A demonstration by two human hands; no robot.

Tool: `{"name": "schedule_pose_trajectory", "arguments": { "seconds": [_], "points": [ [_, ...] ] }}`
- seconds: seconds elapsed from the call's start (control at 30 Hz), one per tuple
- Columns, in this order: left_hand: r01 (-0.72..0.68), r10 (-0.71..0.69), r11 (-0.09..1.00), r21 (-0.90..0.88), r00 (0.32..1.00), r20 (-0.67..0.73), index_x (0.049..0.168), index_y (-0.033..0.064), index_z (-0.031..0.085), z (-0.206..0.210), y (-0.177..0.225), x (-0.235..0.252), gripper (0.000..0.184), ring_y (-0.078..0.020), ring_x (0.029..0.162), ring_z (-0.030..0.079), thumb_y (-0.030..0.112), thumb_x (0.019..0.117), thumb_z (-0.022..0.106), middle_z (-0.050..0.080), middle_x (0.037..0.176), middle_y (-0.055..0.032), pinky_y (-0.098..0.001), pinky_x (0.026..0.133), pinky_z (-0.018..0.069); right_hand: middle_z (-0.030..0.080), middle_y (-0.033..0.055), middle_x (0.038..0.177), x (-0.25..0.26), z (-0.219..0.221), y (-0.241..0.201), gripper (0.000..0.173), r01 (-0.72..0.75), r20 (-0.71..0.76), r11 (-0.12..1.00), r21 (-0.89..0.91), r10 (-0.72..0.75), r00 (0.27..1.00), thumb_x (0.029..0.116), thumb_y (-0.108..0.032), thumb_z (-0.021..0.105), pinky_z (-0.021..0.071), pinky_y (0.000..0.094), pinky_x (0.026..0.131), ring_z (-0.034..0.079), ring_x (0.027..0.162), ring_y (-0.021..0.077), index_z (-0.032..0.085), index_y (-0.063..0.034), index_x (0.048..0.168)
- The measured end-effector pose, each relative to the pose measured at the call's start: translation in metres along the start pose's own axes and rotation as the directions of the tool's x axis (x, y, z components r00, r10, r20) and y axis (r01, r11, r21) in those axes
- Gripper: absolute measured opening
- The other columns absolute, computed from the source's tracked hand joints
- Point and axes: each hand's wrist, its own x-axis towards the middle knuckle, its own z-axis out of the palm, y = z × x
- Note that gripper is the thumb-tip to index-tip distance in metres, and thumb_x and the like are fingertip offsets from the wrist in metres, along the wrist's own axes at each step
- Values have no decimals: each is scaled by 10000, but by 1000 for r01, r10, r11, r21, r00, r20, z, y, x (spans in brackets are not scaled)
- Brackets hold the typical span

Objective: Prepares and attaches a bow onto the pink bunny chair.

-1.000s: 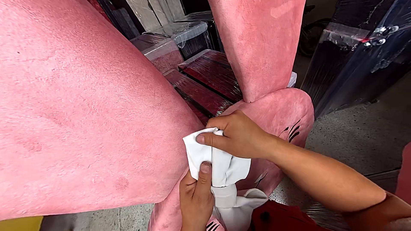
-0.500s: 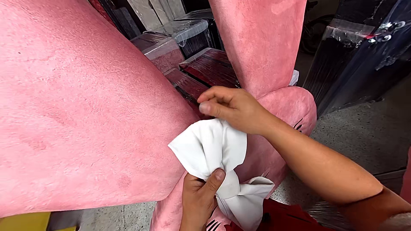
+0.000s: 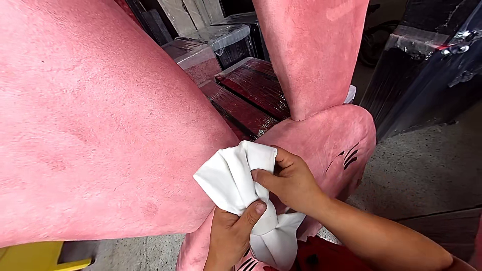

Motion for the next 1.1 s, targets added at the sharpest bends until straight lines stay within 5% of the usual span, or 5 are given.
{"name": "schedule_pose_trajectory", "arguments": {
  "seconds": [0.4, 0.57, 0.7, 0.83, 1.1],
  "points": [
    [228, -229, 973, 39, 974, -1, 1162, 77, 705, -15, 9, 3, 409, -211, 879, 743, 198, 810, 875, 745, 993, -134, -384, 812, 641, 710, -15, 875, 64, 5, -20, 106, 180, 339, 929, -323, -64, 939, 1000, -188, 672, 559, 285, 718, 663, 800, 59, 731, -102, 1020],
    [32, -55, 993, -114, 976, -211, 1171, 91, 682, -17, 21, 0, 398, -183, 886, 742, 230, 840, 853, 741, 1007, -113, -371, 814, 640, 714, 49, 1208, 37, -18, -22, 676, 33, 439, 967, -253, 84, 895, 979, -417, 674, 620, 344, 915, 712, 1051, 127, 435, -87, 1519],
    [-124, 59, 981, -152, 927, -370, 1188, 115, 664, -22, 27, -1, 388, -171, 944, 734, 283, 873, 818, 735, 1047, -80, -371, 847, 632, 722, -34, 820, 4, -28, 7, 327, 9, 656, 914, -407, 285, 699, 902, -380, 785, 587, 289, 652, 674, 726, 45, 730, -131, 1106],
    [-86, 61, 988, -128, 980, -190, 1144, 119, 708, -37, 29, -8, 382, -174, 941, 743, 265, 826, 861, 754, 1033, -84, -364, 847, 635, 653, -36, 687, 13, -26, 17, 185, 28, 657, 951, -307, 190, 729, 961, -279, 734, 499, 230, 545, 600, 611, 30, 732, -106, 896],
    [-246, 148, 956, -159, 875, -461, 1119, 57, 679, -28, 24, -16, 334, -197, 916, 748, 147, 841, 841, 743, 1004, -127, -378, 829, 641, 720, 65, 1143, 4, -24, 40, 415, -312, 675, 934, 173, 118, 729, 1024, -329, 619, 594, 303, 866, 689, 1000, 114, 636, -65, 1343]
  ]
}}
